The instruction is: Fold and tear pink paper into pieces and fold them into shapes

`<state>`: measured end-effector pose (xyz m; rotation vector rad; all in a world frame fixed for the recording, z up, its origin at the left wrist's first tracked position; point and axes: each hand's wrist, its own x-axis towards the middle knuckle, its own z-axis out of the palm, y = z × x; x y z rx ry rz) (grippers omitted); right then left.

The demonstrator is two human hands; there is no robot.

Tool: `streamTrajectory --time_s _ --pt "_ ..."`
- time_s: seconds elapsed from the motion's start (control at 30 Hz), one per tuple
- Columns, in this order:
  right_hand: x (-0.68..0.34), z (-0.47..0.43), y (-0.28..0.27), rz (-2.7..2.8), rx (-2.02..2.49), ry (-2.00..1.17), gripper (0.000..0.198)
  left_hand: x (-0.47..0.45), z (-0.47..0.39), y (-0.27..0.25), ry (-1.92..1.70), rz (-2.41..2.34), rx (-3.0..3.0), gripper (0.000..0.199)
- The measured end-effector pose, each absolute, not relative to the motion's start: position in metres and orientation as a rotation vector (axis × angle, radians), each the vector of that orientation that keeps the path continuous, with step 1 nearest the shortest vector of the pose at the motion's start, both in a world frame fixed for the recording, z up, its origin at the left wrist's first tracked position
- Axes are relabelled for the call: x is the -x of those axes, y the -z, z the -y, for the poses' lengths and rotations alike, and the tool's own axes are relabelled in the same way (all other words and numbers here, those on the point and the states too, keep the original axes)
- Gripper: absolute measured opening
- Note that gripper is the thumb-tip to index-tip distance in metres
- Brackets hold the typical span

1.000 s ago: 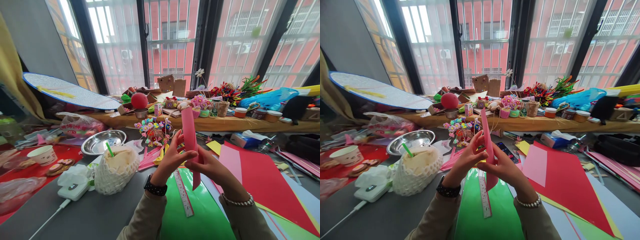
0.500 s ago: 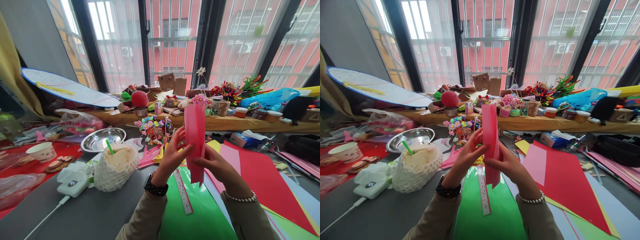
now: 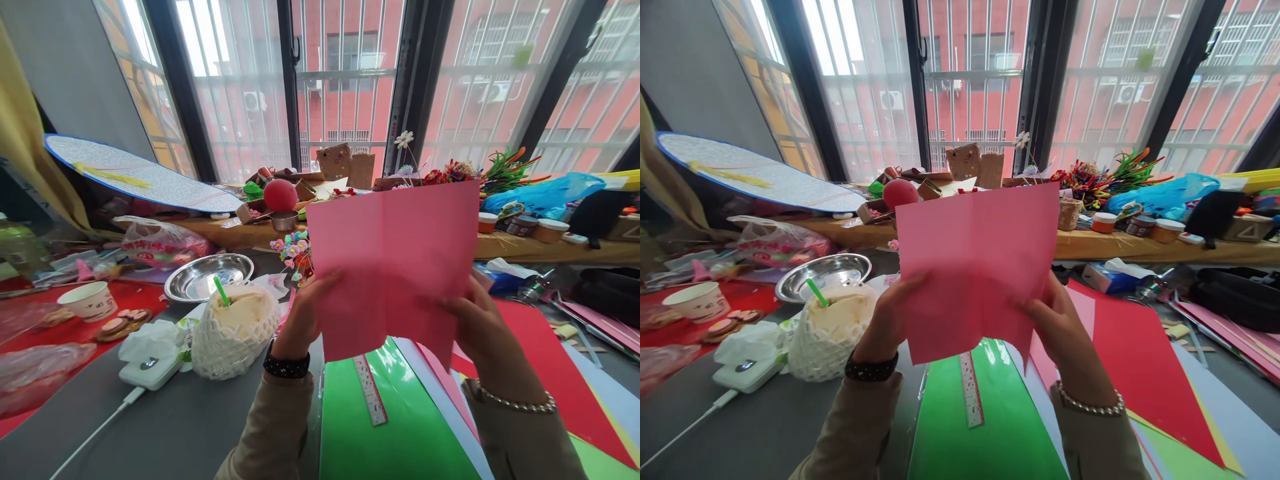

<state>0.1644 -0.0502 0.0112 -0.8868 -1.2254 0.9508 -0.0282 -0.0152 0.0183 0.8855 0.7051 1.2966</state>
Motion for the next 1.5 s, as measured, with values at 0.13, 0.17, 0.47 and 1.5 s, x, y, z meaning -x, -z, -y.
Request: streamTrajectory --time_s 0.13,0.17,0.47,1.5 --pt "-0.170 0.058 -0.019 1.148 0.957 -0.922 0.037 0.039 0.016 -0.018 -1.345 -0.716 -0.995 0.020" --pt "-0.171 0.059 -0.019 1.156 0.968 -0.892 0.034 0.041 0.016 -0.019 -1.342 -0.714 -1.040 0.021" --pt "-0.178 0.059 -0.017 1.255 1.094 -0.665 0.018 0.045 0.012 -0.029 -1.635 -1.010 -1.678 0.048" --pt "-0.120 0.081 -0.025 1.546 1.234 0.762 0.012 -0.008 0.065 -0.032 -1.656 -1.462 -2.569 0.013"
